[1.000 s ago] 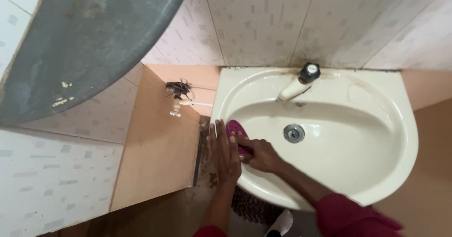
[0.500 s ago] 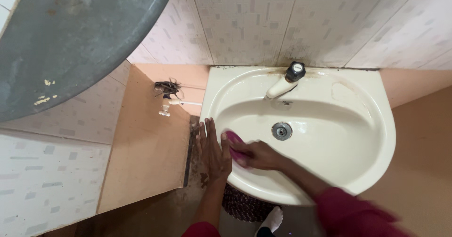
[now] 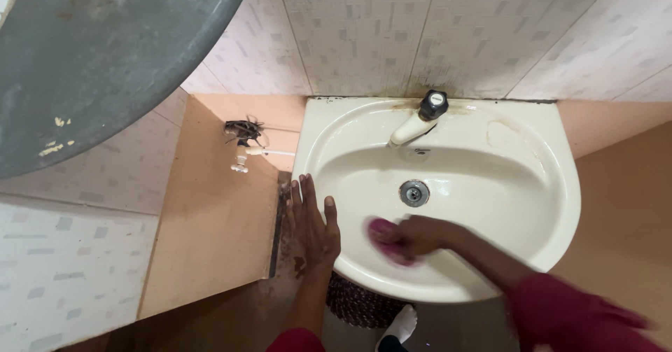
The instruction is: The person scrubs the interior basin of a white bathroom sink using a pink scrubbing brush held in the right hand. The left hand rests on the sink's edge for stability while the right hand moves the brush in circular and back-and-forth motions across the surface.
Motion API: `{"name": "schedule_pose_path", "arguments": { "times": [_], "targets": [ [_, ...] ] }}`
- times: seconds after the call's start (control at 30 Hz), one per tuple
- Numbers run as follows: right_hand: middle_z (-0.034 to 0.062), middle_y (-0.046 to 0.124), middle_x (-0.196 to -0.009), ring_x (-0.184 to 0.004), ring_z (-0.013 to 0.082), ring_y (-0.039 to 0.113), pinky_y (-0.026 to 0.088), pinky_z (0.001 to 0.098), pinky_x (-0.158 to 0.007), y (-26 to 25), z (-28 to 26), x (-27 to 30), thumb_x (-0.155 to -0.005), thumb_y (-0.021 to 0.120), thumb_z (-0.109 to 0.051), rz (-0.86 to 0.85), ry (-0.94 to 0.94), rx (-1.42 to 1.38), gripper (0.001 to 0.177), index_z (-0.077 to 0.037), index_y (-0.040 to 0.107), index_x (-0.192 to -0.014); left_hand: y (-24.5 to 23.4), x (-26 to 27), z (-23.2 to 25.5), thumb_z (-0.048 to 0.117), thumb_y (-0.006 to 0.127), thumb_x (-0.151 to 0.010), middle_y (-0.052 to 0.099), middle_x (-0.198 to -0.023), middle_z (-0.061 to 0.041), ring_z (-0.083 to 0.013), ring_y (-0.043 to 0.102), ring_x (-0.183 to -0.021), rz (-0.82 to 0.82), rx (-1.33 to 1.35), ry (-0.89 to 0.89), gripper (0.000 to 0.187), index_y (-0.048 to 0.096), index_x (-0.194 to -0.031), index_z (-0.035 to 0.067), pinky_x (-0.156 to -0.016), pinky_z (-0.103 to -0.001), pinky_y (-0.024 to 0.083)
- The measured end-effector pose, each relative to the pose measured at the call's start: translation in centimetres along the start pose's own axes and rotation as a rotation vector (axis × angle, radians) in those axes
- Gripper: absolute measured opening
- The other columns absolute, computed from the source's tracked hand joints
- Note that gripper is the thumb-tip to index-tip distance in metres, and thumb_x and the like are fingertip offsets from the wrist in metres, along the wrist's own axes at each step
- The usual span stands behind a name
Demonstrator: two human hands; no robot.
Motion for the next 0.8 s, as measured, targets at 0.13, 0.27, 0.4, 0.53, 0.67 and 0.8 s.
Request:
{"name": "schedule_pose_path", "arguments": {
  "times": [0.13,0.27,0.4,0.53,0.67,0.8],
  "targets": [
    [0.0142,0.077,-0.098,-0.088,0.0307,0.075,0.060,0.0437,-0.085,-4.0,-4.8,-8.1,-0.088,0.075,-0.032,0.366,-0.067,0.086,0.042,-0.019,0.068,-0.127,0.2,-0.2,-0.2,0.050,0.031,-0.105,0.034,-0.167,-0.017,-0.0329,0.019,-0.158,-0.012,-0.002,0.001,0.071,0.032,-0.160,0.004,-0.127,-0.052,0.009],
    [0.0121,0.076,-0.099,-0.086,0.0266,0.075,0.062,0.0407,-0.080,-2.7,-1.4,-7.8,-0.078,0.079,-0.023,0.192,-0.005,0.014,0.045,-0.016,0.068,-0.121,0.3,0.1,-0.2,0.049,0.031,-0.106,0.033,-0.167,-0.016,-0.0326,0.018,-0.159,-0.018,-0.005,-0.011,0.069,0.032,-0.160,0.005,-0.127,-0.052,0.008],
    [0.0125,0.073,-0.110,-0.100,0.0272,0.071,0.058,0.0388,-0.087,-0.1,3.7,-3.4,-0.073,0.087,-0.024,0.191,0.058,0.051,0.064,-0.015,0.061,-0.130,0.3,-0.1,-0.2,0.047,0.031,-0.106,0.035,-0.165,-0.016,-0.0327,0.021,-0.157,-0.004,-0.014,0.007,0.069,0.033,-0.160,0.003,-0.127,-0.052,0.010],
    [0.0125,0.073,-0.122,-0.112,0.0261,0.071,0.054,0.0350,-0.096,1.0,6.6,-0.4,-0.071,0.089,-0.024,0.224,0.177,-0.052,0.089,-0.020,0.048,-0.150,0.4,0.0,-0.5,0.048,0.031,-0.107,0.037,-0.165,-0.016,-0.0326,0.023,-0.158,0.017,-0.012,0.007,0.068,0.036,-0.158,0.003,-0.128,-0.053,0.010],
    [0.0215,0.068,-0.135,-0.123,0.0318,0.068,0.051,0.0341,-0.106,1.7,-0.1,-8.3,-0.083,0.082,-0.023,0.744,-0.249,-0.692,0.092,-0.013,0.035,-0.161,0.3,-0.3,-0.4,0.047,0.033,-0.106,0.036,-0.165,-0.017,-0.0337,0.023,-0.158,0.023,-0.014,0.006,0.068,0.037,-0.158,0.003,-0.127,-0.054,0.011],
    [0.0295,0.072,-0.114,-0.106,0.0405,0.073,0.057,0.0421,-0.093,1.1,-1.0,-14.9,-0.085,0.075,-0.032,0.914,0.329,-0.567,0.097,-0.002,0.022,-0.160,0.2,-0.2,-0.3,0.046,0.035,-0.106,0.037,-0.164,-0.019,-0.0349,0.022,-0.157,0.004,0.010,0.015,0.068,0.037,-0.158,0.002,-0.126,-0.055,0.012]
  ]
}}
Point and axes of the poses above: each hand's wrist, its own x-axis away from the middle knuckle, its own y-axis out of the palm, z = x × y, the point moved 3 cm from there along -x, towards the middle knuckle
